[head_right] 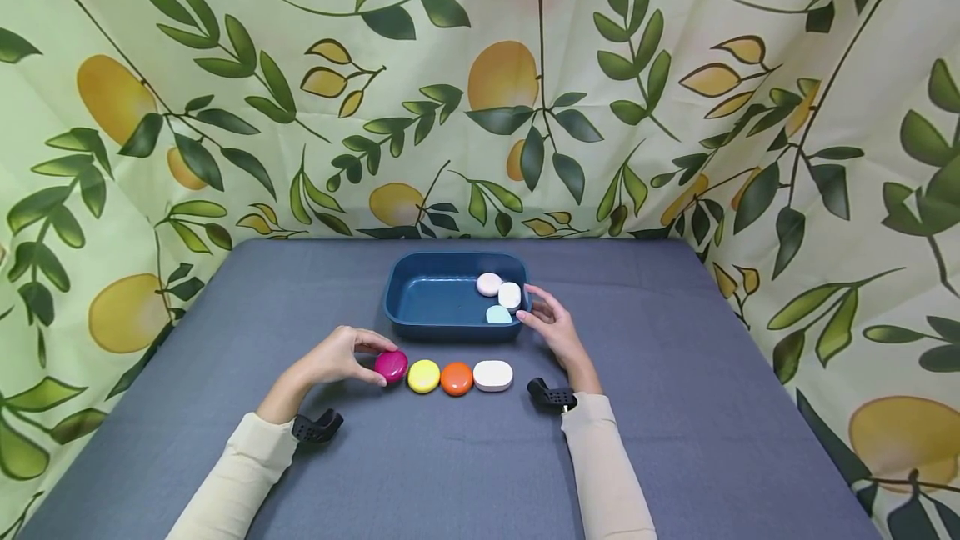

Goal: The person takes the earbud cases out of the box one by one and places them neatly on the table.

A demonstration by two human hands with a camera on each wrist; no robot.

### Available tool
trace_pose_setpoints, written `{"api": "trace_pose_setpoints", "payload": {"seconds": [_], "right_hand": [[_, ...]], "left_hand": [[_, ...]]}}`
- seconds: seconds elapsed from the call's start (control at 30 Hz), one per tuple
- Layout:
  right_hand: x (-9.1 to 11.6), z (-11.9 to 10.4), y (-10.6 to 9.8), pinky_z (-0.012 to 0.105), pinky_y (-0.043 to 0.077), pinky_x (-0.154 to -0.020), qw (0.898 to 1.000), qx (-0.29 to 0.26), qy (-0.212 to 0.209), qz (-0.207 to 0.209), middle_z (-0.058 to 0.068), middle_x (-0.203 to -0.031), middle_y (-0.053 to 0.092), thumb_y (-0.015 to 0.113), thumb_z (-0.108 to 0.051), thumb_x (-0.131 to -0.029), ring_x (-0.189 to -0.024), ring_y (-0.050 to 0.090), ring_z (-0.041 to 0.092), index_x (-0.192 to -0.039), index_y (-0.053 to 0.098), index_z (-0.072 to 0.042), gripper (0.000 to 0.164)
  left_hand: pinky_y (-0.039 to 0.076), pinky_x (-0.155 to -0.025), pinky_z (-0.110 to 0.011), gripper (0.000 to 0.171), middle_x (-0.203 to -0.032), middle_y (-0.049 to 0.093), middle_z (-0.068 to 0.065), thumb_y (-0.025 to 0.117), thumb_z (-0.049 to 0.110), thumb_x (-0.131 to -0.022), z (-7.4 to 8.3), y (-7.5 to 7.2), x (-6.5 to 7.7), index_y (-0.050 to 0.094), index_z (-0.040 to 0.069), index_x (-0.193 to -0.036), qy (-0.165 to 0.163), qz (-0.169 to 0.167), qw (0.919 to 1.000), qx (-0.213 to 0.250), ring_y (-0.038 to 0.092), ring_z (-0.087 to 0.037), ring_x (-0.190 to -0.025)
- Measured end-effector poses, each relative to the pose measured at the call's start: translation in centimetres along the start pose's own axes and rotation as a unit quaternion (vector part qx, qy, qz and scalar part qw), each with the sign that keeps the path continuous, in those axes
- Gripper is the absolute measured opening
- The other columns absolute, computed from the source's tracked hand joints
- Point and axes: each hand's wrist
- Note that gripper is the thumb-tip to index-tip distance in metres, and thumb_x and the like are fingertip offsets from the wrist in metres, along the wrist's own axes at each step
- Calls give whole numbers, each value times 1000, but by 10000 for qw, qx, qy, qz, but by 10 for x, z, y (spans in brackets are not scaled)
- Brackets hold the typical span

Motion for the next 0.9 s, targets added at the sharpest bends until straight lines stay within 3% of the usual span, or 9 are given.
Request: {"api": "trace_pose_setpoints", "payload": {"seconds": [0.3, 0.4, 0.9], "right_hand": [[0, 0, 0, 53, 32, -117, 10000, 22, 18, 8, 22, -153, 36, 61, -16, -94, -138, 39, 37, -147, 38, -14, 58], [0, 0, 0, 54, 31, -117, 10000, 8, 53, -1, 22, -153, 35, 61, -17, -94, -138, 39, 38, -147, 38, -15, 58], [-1, 1, 0, 54, 31, -117, 10000, -18, 53, -32, 22, -153, 34, 60, -16, -95, -138, 38, 38, -148, 37, -15, 58]], "left_hand": [[57, -90, -39, 46, -106, 73, -17, 87, 15, -68, -10, 4, 0, 71, 0, -108, -20, -99, 9998, -162, 71, -27, -98], [57, -91, -40, 46, -107, 73, -16, 87, 17, -68, -12, 5, 0, 71, 1, -108, -171, -136, 9996, -176, 71, -27, -99], [55, -93, -41, 47, -108, 73, -14, 87, 15, -68, -8, 7, 0, 70, 1, -109, -289, -101, 9992, -262, 69, -24, -99]]}}
Point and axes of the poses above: each hand's wrist, its own x-axis away from the middle knuckle, its own y-axis out of the palm, z = x × y
